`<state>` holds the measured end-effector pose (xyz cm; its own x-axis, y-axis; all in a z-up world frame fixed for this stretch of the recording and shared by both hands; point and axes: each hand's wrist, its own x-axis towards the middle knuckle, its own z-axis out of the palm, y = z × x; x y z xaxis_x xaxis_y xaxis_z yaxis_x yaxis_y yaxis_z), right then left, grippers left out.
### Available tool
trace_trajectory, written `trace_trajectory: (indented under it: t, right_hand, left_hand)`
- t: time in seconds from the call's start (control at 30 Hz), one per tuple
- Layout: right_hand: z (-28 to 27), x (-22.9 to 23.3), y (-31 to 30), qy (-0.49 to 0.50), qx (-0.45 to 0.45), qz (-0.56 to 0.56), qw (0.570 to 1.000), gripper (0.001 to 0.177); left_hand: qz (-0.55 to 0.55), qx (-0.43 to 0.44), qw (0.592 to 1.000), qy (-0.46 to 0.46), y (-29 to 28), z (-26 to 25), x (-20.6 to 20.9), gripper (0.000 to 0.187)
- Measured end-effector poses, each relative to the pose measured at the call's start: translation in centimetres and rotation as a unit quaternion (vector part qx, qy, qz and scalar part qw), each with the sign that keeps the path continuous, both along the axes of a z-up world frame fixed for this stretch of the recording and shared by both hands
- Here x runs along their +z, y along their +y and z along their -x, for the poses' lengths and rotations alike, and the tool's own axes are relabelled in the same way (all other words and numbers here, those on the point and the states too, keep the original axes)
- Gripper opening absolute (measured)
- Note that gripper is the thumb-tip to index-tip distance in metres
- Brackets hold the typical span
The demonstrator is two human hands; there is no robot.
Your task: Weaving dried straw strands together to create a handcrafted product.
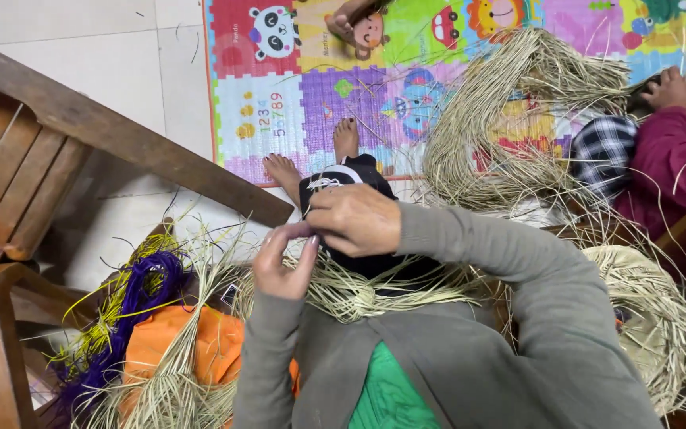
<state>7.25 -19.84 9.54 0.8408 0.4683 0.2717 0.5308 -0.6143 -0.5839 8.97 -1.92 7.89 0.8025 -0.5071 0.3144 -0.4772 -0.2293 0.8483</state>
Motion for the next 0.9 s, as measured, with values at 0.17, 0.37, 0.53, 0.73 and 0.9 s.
trace_trajectory:
  t: [0.17,0.37,0.53,0.73,0.9]
  right_hand:
    - [1.2,1.3,-1.7,-0.006,-0.058,0.037,0.998,0.006]
    - [1.8,0.3,-1.4,-0.06,-0.097,0.052,0.992,0.004]
    - [2.0,-0.2,-1.1,-0.099,-0.109,0.053,0.988,0.007]
    - [1.8,-1.7,-2.1,-0.085,-0.1,-0.008,0.991,0.007]
    - [1.7,-2.9,-4.8,-0.049,-0.111,-0.046,0.992,0.008]
  left_hand:
    - [0.043,-0.014,0.998,0.054,-2.2,-0.2,-0.2,0.005]
    - [0.016,0.038,0.998,-0.039,-3.2,0.1,-0.3,0.004]
    - [0.012,0.056,0.997,-0.054,-3.6,0.4,-0.7,0.004]
    - [-0.04,0.089,0.995,-0.027,-3.7,0.4,-0.9,0.004]
    - [-0.053,0.097,0.994,0.007,-3.4,-1.1,-2.3,0.006]
